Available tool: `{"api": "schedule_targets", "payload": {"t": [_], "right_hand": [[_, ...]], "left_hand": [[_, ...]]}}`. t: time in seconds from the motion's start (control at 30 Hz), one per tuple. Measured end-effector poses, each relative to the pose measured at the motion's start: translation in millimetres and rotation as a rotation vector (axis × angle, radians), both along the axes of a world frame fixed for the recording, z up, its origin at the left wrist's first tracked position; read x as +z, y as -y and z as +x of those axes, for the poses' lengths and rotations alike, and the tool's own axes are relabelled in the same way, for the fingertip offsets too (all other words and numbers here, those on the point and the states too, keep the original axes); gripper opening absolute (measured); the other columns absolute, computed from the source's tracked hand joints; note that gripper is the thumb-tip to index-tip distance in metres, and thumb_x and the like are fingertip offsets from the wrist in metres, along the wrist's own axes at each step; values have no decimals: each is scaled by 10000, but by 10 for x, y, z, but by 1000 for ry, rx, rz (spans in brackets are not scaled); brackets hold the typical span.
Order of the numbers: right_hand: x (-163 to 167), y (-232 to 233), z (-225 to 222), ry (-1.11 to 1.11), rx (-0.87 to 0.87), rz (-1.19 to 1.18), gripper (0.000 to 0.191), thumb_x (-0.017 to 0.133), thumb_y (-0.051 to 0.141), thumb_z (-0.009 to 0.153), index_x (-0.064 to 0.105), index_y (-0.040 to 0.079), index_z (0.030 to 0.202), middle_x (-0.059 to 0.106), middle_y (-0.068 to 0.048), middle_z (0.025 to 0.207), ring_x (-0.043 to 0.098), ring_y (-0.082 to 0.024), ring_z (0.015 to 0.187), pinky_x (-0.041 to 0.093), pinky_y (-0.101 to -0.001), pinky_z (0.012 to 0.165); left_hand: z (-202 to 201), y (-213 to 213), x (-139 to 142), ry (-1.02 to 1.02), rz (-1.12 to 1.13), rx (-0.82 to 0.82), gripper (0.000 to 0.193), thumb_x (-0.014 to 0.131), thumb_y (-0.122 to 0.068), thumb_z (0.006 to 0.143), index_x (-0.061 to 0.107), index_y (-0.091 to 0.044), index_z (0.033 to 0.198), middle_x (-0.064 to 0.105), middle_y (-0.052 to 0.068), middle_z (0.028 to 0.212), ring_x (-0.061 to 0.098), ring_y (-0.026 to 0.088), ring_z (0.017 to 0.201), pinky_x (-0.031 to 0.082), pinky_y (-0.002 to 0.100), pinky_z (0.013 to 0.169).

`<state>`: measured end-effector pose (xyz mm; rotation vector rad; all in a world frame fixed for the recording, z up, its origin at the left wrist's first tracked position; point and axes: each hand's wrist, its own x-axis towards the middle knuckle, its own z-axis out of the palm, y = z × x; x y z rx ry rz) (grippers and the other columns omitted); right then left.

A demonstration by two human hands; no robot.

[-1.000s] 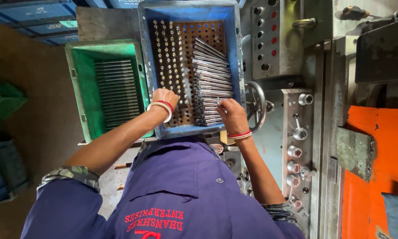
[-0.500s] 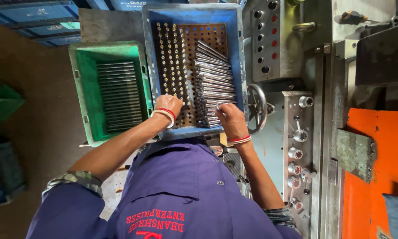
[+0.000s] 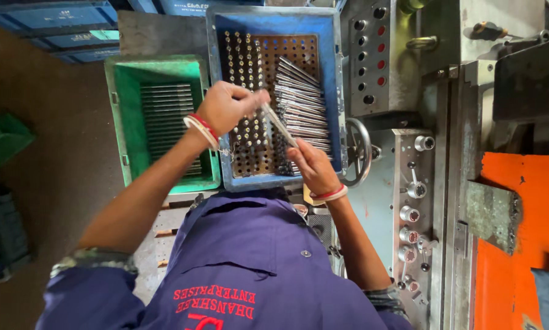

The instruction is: The person repeatedly picks metal rods from a blue crate, inserts them into a metal forming machine, and operates a lever to process each rod. The processed rods are returned to the crate. The person wears flip-flops and a purple shirt with red text.

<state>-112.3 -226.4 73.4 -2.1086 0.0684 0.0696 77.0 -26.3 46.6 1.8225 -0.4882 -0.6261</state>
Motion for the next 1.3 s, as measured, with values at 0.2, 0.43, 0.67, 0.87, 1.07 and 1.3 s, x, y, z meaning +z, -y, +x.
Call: {"api": "schedule_targets", "payload": {"t": [0.2, 0.43, 0.67, 0.87, 1.07, 1.3], "right_hand": [[260, 7, -175, 21, -71, -337, 248, 557, 260, 1050, 603, 39, 946, 587, -157, 779, 595, -358, 742, 461, -460, 668], [234, -140, -354, 104, -301, -647, 268, 589, 272, 1048, 564, 67, 876, 605, -130, 776, 622, -354, 764, 480, -486, 677], [337, 37, -592, 141, -403, -616, 338, 689, 358, 945, 622, 42, 846, 632, -127, 766, 637, -342, 731, 490, -445, 640], [558, 380, -793, 136, -251, -228, 171, 614, 165, 1040, 702, 47, 954, 666, -92, 907, 643, -266, 897, 515, -381, 786], [731, 385, -781, 481, -175, -735, 143, 750, 102, 883, 722, 28, 1002, 649, -81, 956, 629, -268, 1042, 398, -519, 1171], [850, 298, -773, 507, -75, -979, 164, 750, 128, 915, 707, 28, 1038, 648, -77, 968, 637, -257, 1082, 363, -504, 1230]], "left_hand": [[-156, 465, -658, -993, -585, 153, 288, 661, -347, 1023, 631, -78, 924, 654, 23, 809, 660, 165, 750, 542, 348, 721], [-590, 999, -503, -1139, -598, 99, 229, 551, -287, 984, 627, -80, 922, 719, 108, 821, 735, 277, 820, 622, 452, 792], [-921, 1348, -50, -342, -640, 139, 163, 699, -239, 1039, 641, -88, 1054, 588, -15, 730, 493, 78, 557, 369, 273, 468], [-891, 1201, 298, 394, -364, -166, 278, 732, -255, 980, 718, -18, 835, 604, 33, 607, 535, 84, 518, 407, 288, 494], [-859, 1256, 317, -67, -241, -337, 378, 673, -328, 1016, 745, -9, 826, 546, -36, 578, 445, 35, 529, 336, 270, 447], [-818, 1229, 347, -470, -91, -394, 357, 707, -351, 952, 738, -10, 855, 521, -28, 552, 413, 40, 422, 258, 254, 363]]}}
